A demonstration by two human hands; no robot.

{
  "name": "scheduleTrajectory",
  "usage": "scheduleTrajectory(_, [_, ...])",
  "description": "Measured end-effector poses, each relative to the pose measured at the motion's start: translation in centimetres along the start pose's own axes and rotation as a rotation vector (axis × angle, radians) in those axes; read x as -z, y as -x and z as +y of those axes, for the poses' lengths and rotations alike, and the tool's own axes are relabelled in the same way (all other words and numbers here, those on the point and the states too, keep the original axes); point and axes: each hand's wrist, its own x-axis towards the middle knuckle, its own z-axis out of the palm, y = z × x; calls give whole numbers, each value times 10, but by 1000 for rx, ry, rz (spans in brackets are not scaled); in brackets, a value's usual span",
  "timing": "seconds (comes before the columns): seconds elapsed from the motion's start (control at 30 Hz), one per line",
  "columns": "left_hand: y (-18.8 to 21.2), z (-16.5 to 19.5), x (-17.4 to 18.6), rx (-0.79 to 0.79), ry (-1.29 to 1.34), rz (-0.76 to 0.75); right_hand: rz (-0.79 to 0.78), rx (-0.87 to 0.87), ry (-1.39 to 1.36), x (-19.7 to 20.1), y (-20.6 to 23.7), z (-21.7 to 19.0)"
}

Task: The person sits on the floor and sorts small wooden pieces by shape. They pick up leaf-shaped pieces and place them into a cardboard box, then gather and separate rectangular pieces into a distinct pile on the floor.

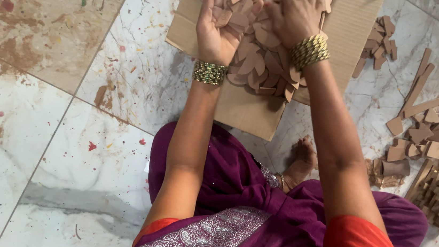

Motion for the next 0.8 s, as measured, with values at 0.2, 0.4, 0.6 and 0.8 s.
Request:
scheduleTrajectory(0.2, [-1, -1, 14, -53, 2, 87, -127, 16, 60, 3, 34, -39])
scheduleTrajectory(0.4, [-1, -5, 13, -68, -32, 54, -106, 43, -23, 13, 53, -63])
scheduleTrajectory(0.6, [2, -11, 3, -77, -94, 21, 97, -85, -696, 26, 81, -71])
scheduleTrajectory(0.8, [6, -36, -27, -69, -414, 63, 40, -588, -2037, 13, 88, -66])
